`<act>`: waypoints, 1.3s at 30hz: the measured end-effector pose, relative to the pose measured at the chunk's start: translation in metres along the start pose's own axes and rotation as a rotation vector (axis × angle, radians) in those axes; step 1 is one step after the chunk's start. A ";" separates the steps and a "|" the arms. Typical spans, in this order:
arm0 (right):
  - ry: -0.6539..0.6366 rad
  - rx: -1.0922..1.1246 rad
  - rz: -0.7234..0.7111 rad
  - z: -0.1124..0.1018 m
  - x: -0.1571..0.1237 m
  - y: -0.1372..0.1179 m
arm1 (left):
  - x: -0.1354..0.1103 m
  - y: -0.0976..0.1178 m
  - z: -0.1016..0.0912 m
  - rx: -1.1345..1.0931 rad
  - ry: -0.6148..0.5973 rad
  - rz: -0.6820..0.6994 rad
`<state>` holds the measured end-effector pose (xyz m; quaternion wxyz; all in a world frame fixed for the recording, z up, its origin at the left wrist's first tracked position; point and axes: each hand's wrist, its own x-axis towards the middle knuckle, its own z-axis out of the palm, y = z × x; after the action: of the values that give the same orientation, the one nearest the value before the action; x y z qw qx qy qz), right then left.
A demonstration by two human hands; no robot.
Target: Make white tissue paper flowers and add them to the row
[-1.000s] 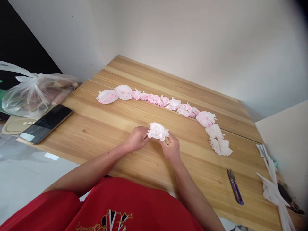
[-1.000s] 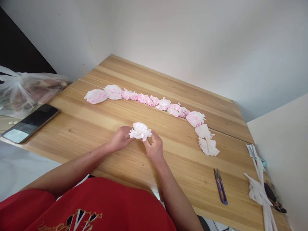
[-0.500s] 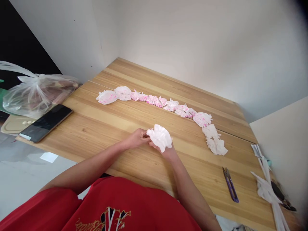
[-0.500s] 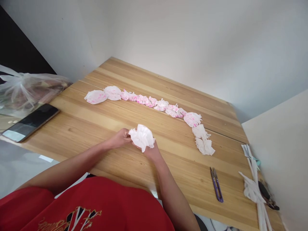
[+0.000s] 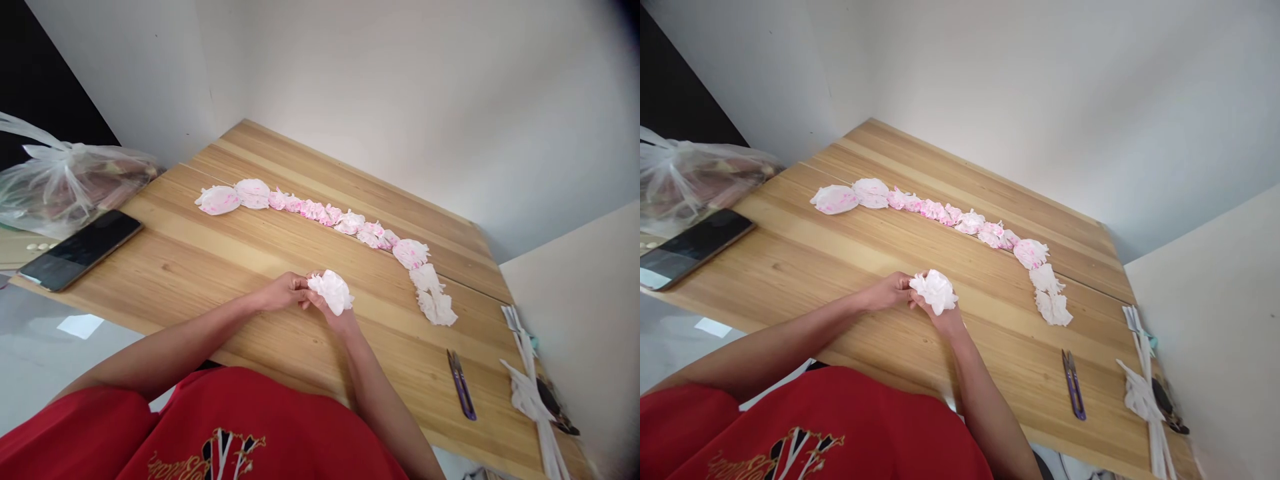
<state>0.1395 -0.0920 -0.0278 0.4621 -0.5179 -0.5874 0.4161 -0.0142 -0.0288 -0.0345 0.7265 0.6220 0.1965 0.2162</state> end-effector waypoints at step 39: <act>0.201 0.805 0.383 -0.006 -0.004 -0.029 | -0.009 0.002 0.034 -0.301 -0.115 -0.184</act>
<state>0.1387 -0.0989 0.0012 0.5959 -0.4340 -0.2248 0.6372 -0.0027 -0.0611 -0.0275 0.8380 0.4972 0.1762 0.1398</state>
